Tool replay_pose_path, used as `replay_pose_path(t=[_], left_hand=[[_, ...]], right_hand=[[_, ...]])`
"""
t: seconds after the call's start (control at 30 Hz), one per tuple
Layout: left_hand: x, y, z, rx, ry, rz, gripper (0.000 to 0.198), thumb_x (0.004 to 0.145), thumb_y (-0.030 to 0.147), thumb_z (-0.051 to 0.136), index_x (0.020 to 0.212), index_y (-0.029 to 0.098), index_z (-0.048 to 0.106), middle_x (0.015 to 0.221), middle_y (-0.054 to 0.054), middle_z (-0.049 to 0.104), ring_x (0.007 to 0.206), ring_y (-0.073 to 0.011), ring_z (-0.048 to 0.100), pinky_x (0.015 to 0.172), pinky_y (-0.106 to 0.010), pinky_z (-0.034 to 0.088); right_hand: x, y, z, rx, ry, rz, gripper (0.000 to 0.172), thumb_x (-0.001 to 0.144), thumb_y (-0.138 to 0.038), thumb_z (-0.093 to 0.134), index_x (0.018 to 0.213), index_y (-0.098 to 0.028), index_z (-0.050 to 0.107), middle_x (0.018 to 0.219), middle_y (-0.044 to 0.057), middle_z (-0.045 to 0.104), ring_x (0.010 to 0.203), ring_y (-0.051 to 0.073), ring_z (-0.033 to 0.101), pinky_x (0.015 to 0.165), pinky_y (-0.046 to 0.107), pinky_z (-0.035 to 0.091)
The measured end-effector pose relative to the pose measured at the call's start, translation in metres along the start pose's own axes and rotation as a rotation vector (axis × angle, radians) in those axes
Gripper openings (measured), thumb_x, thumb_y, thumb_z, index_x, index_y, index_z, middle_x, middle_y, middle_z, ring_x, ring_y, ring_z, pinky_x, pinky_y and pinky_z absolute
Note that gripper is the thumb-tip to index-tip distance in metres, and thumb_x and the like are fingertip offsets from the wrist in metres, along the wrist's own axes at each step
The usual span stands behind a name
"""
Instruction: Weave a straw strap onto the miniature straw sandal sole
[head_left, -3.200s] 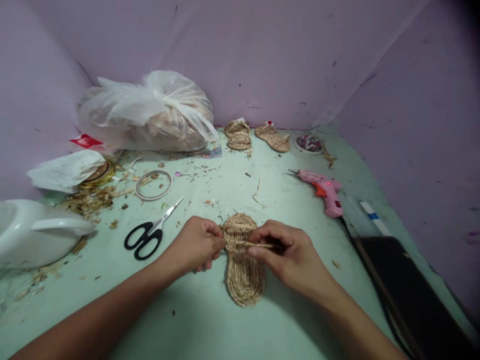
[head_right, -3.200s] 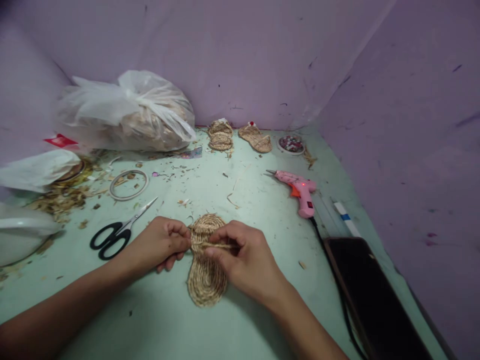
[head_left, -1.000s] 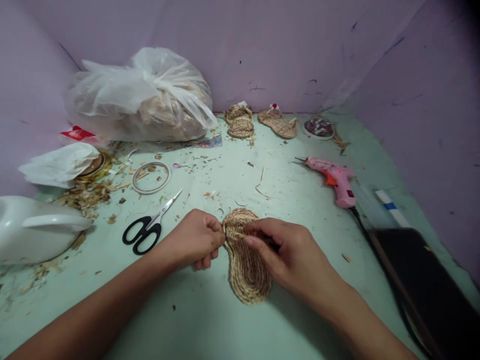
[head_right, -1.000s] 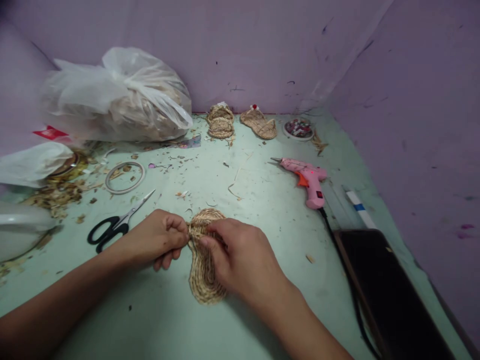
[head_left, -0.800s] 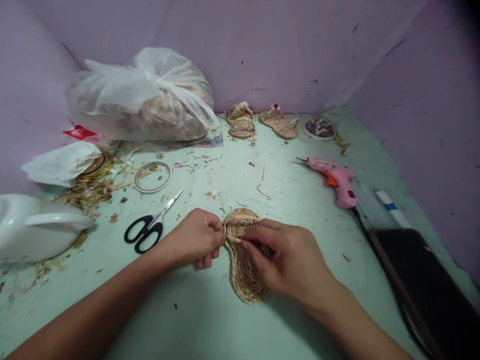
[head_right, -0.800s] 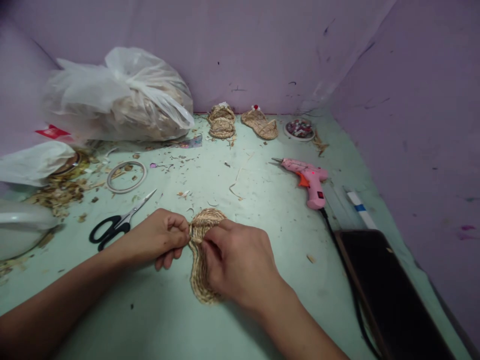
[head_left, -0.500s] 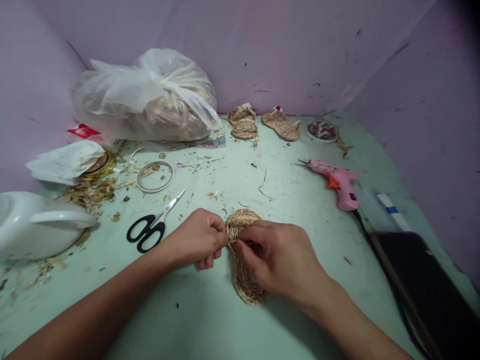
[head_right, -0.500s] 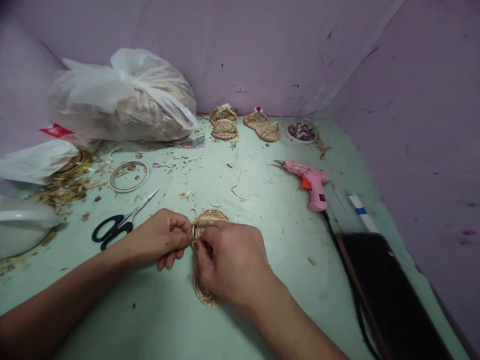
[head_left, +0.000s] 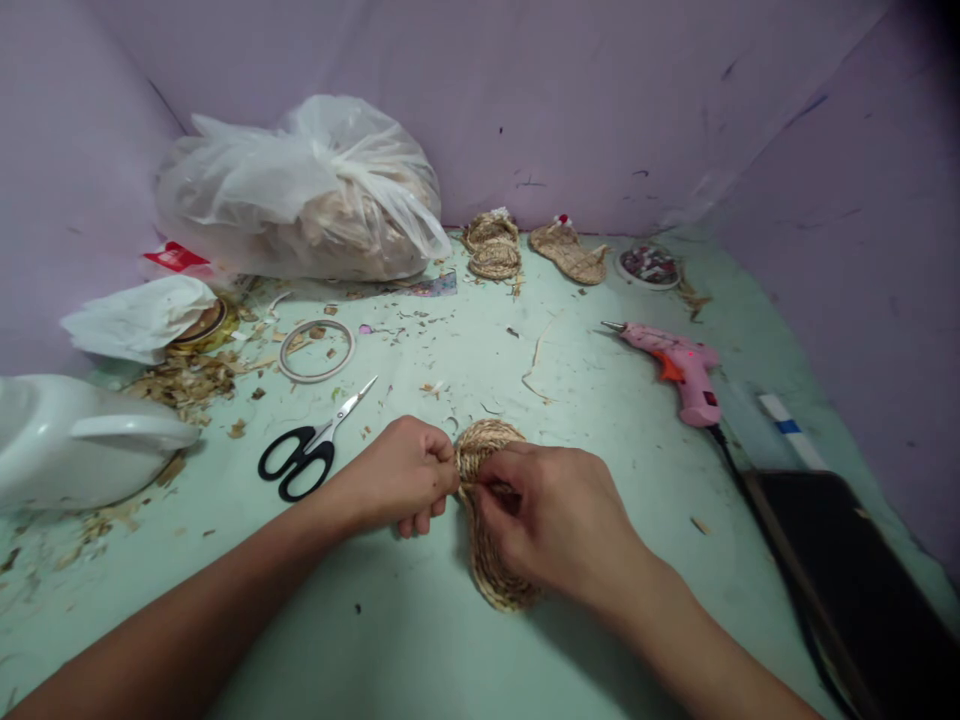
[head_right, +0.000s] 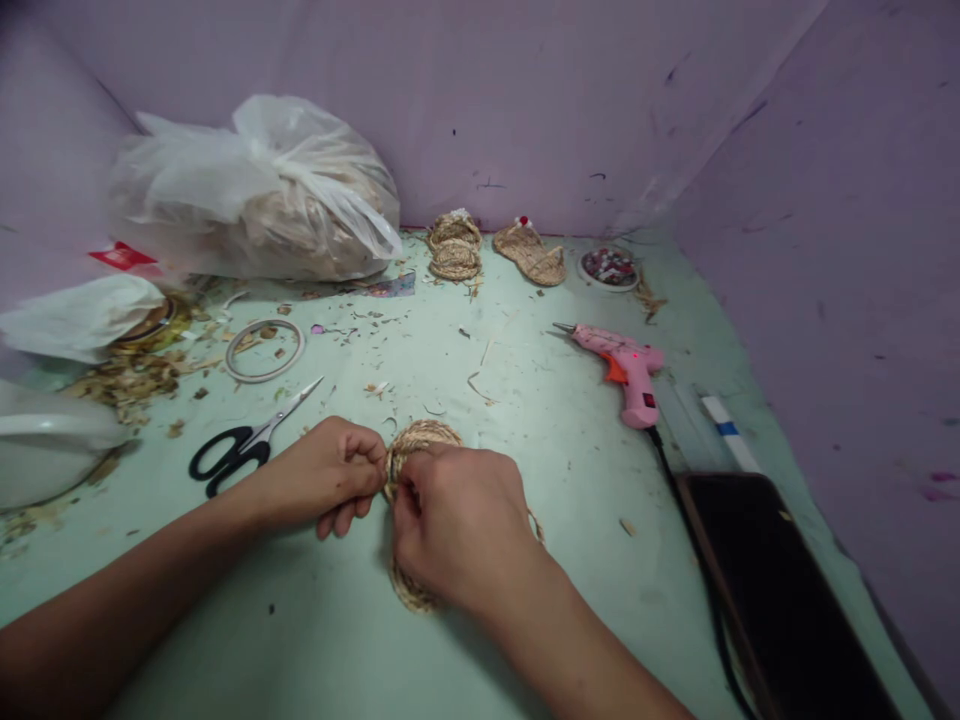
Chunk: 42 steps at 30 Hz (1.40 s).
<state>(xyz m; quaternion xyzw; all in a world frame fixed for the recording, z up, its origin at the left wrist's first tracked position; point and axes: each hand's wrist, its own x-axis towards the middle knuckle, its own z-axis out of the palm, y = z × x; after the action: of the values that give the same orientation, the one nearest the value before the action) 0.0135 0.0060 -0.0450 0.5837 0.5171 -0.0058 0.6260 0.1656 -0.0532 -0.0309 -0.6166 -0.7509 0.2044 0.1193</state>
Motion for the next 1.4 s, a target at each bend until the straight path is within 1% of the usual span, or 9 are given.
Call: replay_pose_path(t=[0.13, 0.43, 0.63, 0.73, 0.97, 1.1, 1.27, 1.33, 1.4], left_hand=[[0.001, 0.001, 0.001, -0.012, 0.019, -0.022, 0.005, 0.062, 0.016, 0.046, 0.057, 0.016, 0.048, 0.043, 0.004, 0.053, 0.031, -0.0089, 0.049, 0.027, -0.016, 0.036], [-0.001, -0.006, 0.006, -0.096, 0.130, 0.029, 0.007, 0.068, 0.022, 0.050, 0.069, 0.016, 0.054, 0.041, 0.006, 0.049, 0.029, -0.0086, 0.045, 0.027, -0.017, 0.035], [-0.002, -0.007, 0.006, -0.101, 0.120, 0.040, 0.009, 0.070, 0.020, 0.049, 0.073, 0.016, 0.056, 0.034, 0.007, 0.046, 0.025, -0.0064, 0.038, 0.026, -0.015, 0.031], [-0.002, -0.007, 0.006, -0.102, 0.123, 0.042, 0.009, 0.068, 0.018, 0.049, 0.073, 0.016, 0.056, 0.035, 0.007, 0.046, 0.027, -0.0068, 0.040, 0.026, -0.015, 0.033], [-0.002, -0.008, 0.008, -0.110, 0.165, 0.062, 0.011, 0.069, 0.022, 0.053, 0.079, 0.018, 0.050, 0.038, 0.009, 0.045, 0.028, -0.0076, 0.041, 0.025, -0.016, 0.031], [0.000, -0.010, 0.011, -0.103, 0.175, 0.056, 0.009, 0.068, 0.022, 0.053, 0.076, 0.018, 0.050, 0.043, 0.009, 0.044, 0.028, -0.0066, 0.040, 0.024, -0.015, 0.029], [0.000, -0.010, 0.011, -0.060, 0.169, 0.045, 0.006, 0.070, 0.023, 0.052, 0.072, 0.018, 0.052, 0.043, 0.008, 0.043, 0.029, -0.0076, 0.042, 0.024, -0.016, 0.030], [0.000, -0.010, 0.010, -0.047, 0.171, 0.046, 0.007, 0.071, 0.025, 0.052, 0.071, 0.018, 0.053, 0.042, 0.008, 0.043, 0.029, -0.0076, 0.042, 0.024, -0.016, 0.030], [0.000, -0.009, 0.010, -0.049, 0.174, 0.038, 0.008, 0.070, 0.025, 0.053, 0.069, 0.017, 0.054, 0.041, 0.008, 0.043, 0.029, -0.0075, 0.043, 0.025, -0.016, 0.030]], right_hand=[[0.001, 0.000, 0.003, -0.003, 0.070, 0.035, 0.014, 0.070, -0.020, 0.050, 0.060, -0.019, 0.060, 0.060, 0.000, 0.063, 0.050, 0.011, 0.050, 0.048, 0.025, 0.022], [0.003, 0.000, 0.005, -0.075, 0.090, 0.024, 0.014, 0.070, -0.022, 0.050, 0.059, -0.019, 0.058, 0.059, 0.000, 0.062, 0.048, 0.011, 0.048, 0.046, 0.025, 0.018], [0.004, -0.006, 0.007, -0.153, 0.126, -0.053, 0.013, 0.071, -0.020, 0.049, 0.065, -0.019, 0.060, 0.061, 0.002, 0.062, 0.049, 0.013, 0.050, 0.046, 0.027, 0.016], [0.006, -0.006, 0.009, -0.134, 0.093, -0.017, 0.015, 0.074, -0.020, 0.047, 0.066, -0.019, 0.060, 0.064, 0.002, 0.063, 0.050, 0.013, 0.051, 0.046, 0.027, 0.017], [0.005, 0.001, 0.009, -0.102, 0.035, 0.012, 0.018, 0.078, -0.022, 0.047, 0.068, -0.020, 0.062, 0.068, 0.001, 0.064, 0.054, 0.013, 0.055, 0.047, 0.026, 0.022], [0.000, -0.002, 0.003, -0.108, 0.023, -0.038, 0.016, 0.078, -0.020, 0.047, 0.077, -0.021, 0.063, 0.075, 0.002, 0.066, 0.060, 0.016, 0.059, 0.047, 0.027, 0.028], [-0.021, 0.011, -0.011, -0.145, 0.175, -0.130, 0.026, 0.078, -0.019, 0.048, 0.101, -0.022, 0.060, 0.100, 0.007, 0.065, 0.080, 0.021, 0.061, 0.059, 0.030, 0.043], [-0.032, 0.026, -0.014, -0.165, 0.226, -0.099, 0.028, 0.077, -0.020, 0.050, 0.103, -0.021, 0.059, 0.101, 0.008, 0.065, 0.087, 0.023, 0.060, 0.064, 0.033, 0.046], [-0.041, 0.043, -0.016, -0.211, 0.242, -0.014, 0.027, 0.076, -0.025, 0.053, 0.101, -0.021, 0.060, 0.100, 0.009, 0.064, 0.085, 0.024, 0.060, 0.062, 0.034, 0.047]])
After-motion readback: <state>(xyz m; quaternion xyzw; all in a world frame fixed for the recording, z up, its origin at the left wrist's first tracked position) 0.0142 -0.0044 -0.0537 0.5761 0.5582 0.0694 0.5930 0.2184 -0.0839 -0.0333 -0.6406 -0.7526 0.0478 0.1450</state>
